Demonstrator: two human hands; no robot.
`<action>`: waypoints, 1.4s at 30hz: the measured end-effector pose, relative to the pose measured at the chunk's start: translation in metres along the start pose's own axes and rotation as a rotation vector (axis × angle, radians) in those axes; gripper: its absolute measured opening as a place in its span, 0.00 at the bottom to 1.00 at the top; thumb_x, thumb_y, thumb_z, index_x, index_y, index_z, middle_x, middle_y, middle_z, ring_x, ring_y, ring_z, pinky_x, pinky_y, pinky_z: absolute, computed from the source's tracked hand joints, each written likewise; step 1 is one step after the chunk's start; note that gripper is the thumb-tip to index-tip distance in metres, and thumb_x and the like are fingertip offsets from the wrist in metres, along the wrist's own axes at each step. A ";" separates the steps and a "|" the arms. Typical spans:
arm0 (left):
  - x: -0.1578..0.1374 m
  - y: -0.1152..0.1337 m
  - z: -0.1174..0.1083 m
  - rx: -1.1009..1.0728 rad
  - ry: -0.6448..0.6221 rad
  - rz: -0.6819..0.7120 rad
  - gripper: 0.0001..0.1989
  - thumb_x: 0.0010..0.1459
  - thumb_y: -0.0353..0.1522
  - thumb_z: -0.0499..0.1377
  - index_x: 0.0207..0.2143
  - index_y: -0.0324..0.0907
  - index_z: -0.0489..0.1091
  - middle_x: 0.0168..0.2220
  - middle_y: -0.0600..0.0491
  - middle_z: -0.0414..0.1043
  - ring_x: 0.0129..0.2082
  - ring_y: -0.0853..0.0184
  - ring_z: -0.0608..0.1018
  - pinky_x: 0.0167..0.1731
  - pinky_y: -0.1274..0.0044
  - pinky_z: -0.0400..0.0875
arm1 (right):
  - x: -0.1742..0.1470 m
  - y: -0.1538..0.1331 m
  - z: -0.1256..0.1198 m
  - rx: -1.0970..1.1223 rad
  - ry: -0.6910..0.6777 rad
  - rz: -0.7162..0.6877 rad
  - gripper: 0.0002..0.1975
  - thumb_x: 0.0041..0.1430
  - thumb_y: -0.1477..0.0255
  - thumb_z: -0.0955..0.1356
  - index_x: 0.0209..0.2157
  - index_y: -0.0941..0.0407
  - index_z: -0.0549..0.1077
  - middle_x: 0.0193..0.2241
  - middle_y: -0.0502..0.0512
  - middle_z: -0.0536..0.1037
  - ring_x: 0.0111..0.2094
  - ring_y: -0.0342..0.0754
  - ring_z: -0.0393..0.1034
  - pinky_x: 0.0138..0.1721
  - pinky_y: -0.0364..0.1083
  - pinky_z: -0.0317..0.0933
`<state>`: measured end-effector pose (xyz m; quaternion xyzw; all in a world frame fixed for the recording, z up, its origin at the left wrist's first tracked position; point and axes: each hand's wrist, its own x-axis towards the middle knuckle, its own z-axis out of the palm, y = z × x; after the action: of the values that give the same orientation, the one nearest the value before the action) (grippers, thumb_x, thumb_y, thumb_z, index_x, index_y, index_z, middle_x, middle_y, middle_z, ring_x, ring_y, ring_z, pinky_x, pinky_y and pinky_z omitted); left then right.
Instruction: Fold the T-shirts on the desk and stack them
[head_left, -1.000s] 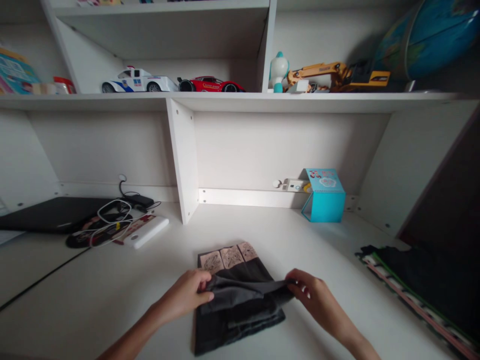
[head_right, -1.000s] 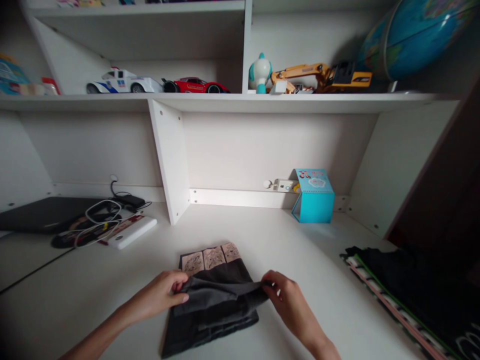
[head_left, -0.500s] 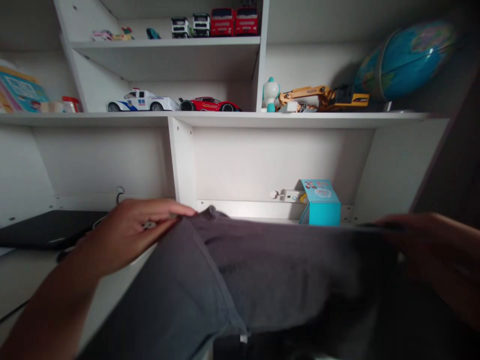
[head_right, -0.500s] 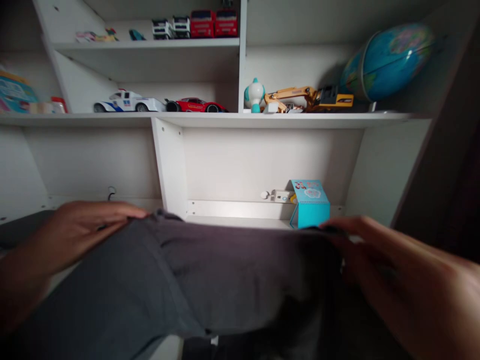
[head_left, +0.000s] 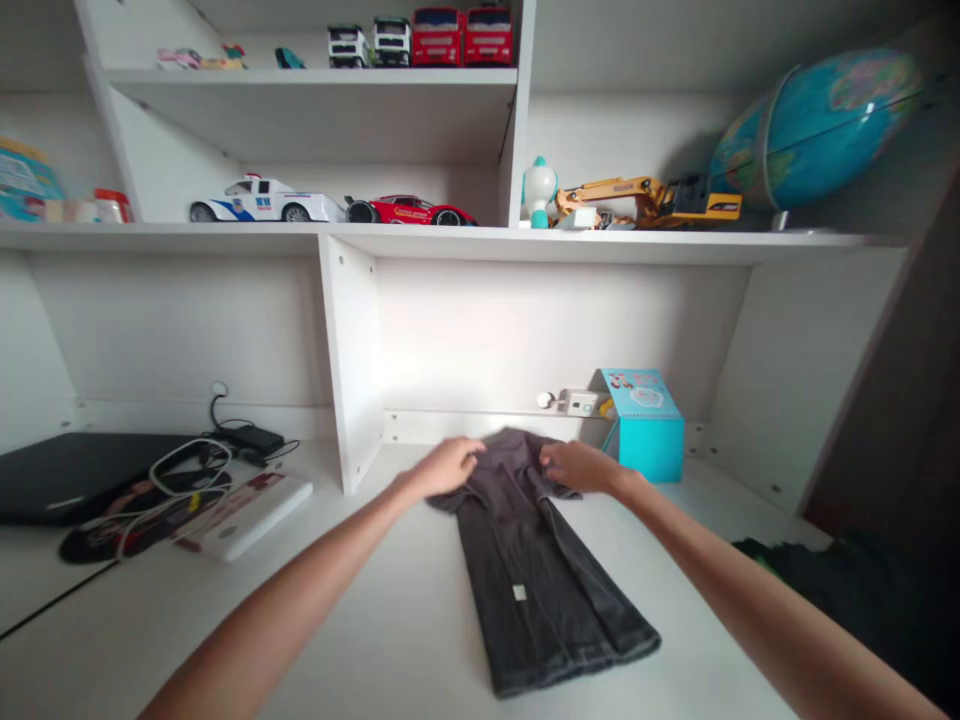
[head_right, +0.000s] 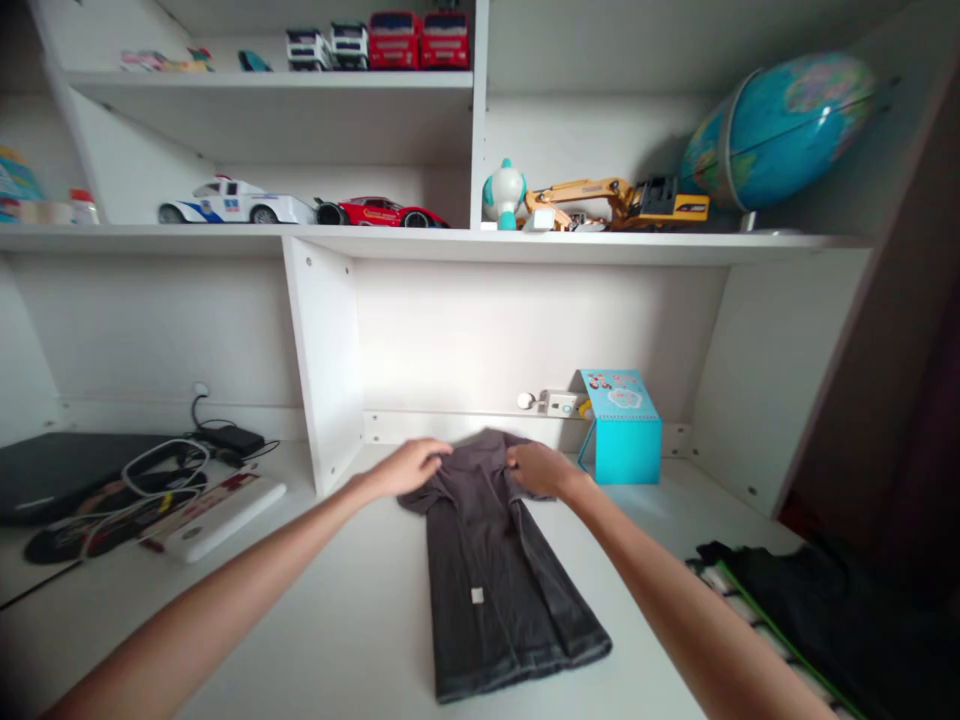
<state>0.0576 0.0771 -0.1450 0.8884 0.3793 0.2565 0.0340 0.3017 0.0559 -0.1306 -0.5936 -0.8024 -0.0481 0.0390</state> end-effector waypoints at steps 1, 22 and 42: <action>-0.012 0.011 0.022 -0.040 -0.145 0.133 0.19 0.50 0.21 0.52 0.44 0.39 0.70 0.46 0.49 0.71 0.47 0.66 0.72 0.49 0.76 0.63 | -0.009 0.000 0.018 0.008 -0.093 -0.020 0.12 0.60 0.66 0.64 0.42 0.58 0.68 0.41 0.54 0.71 0.39 0.45 0.67 0.41 0.50 0.64; -0.133 0.022 0.016 -0.148 -0.268 -0.013 0.14 0.46 0.21 0.50 0.36 0.42 0.63 0.32 0.56 0.66 0.30 0.71 0.70 0.32 0.82 0.62 | -0.149 0.048 0.109 0.743 0.087 0.434 0.18 0.61 0.66 0.50 0.49 0.56 0.57 0.26 0.51 0.72 0.26 0.46 0.70 0.26 0.44 0.63; -0.201 0.065 0.027 0.300 0.054 0.182 0.10 0.60 0.25 0.49 0.33 0.42 0.70 0.28 0.54 0.71 0.30 0.68 0.71 0.32 0.74 0.60 | -0.141 0.000 0.095 0.309 0.089 0.070 0.14 0.49 0.81 0.59 0.32 0.53 0.72 0.31 0.52 0.72 0.32 0.47 0.69 0.35 0.45 0.59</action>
<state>-0.0033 -0.1042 -0.2381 0.9069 0.3322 0.2229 -0.1323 0.3420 -0.0659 -0.2417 -0.6055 -0.7764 0.0510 0.1670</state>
